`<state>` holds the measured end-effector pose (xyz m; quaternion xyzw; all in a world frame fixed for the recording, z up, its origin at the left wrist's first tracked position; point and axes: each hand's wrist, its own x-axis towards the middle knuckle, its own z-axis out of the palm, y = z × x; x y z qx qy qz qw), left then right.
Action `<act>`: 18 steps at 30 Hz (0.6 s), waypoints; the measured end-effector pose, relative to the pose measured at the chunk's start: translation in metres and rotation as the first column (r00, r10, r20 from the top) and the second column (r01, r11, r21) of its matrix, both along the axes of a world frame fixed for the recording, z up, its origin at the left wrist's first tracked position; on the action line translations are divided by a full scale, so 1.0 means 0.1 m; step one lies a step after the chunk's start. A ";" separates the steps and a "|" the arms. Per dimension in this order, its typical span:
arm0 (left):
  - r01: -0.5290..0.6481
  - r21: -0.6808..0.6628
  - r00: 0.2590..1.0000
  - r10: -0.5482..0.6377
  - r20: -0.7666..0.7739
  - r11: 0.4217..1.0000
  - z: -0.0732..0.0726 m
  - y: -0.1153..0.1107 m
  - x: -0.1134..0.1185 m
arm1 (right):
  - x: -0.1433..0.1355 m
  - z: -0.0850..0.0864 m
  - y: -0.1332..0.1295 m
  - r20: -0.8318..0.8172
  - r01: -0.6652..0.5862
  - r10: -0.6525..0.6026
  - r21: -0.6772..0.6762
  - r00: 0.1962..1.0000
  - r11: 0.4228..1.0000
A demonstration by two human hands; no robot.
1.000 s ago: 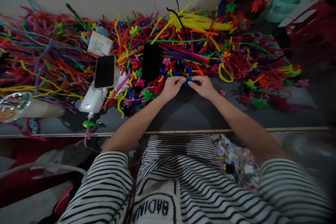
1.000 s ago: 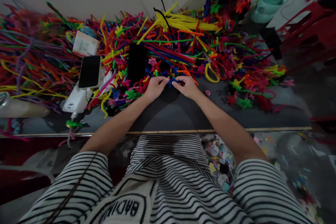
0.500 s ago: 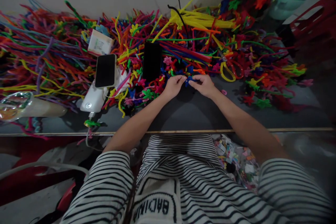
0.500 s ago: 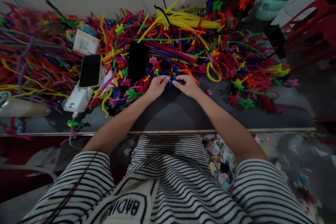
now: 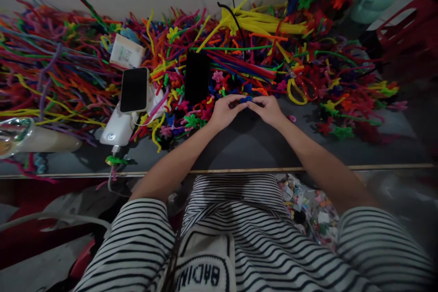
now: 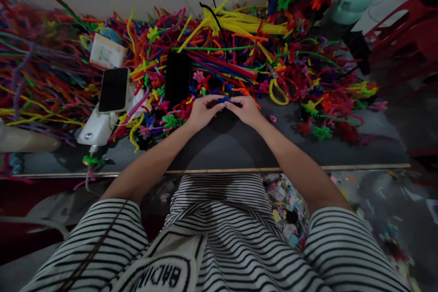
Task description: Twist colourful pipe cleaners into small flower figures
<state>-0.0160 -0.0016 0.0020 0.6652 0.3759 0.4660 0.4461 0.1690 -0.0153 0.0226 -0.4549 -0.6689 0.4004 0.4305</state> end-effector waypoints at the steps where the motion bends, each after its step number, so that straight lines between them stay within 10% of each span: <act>1: -0.008 0.002 1.000 0.008 0.004 1.000 0.01 0.01 -0.01 | 0.00 0.00 0.00 -0.030 -0.030 0.029 -0.021 0.999 0.999; 5: -0.048 0.030 0.999 0.048 0.005 0.998 0.03 0.04 -0.03 | 0.03 -0.04 -0.01 -0.110 -0.113 0.107 -0.051 0.988 0.992; 10: -0.022 0.292 0.985 0.071 -0.159 0.956 0.06 -0.04 0.00 | 0.05 -0.01 -0.06 0.099 0.038 -0.068 0.275 0.993 0.961; 18: -0.044 0.670 0.918 0.295 -0.266 0.741 0.09 0.01 -0.20 | 0.18 0.01 -0.08 0.268 0.048 -0.367 0.749 0.891 0.661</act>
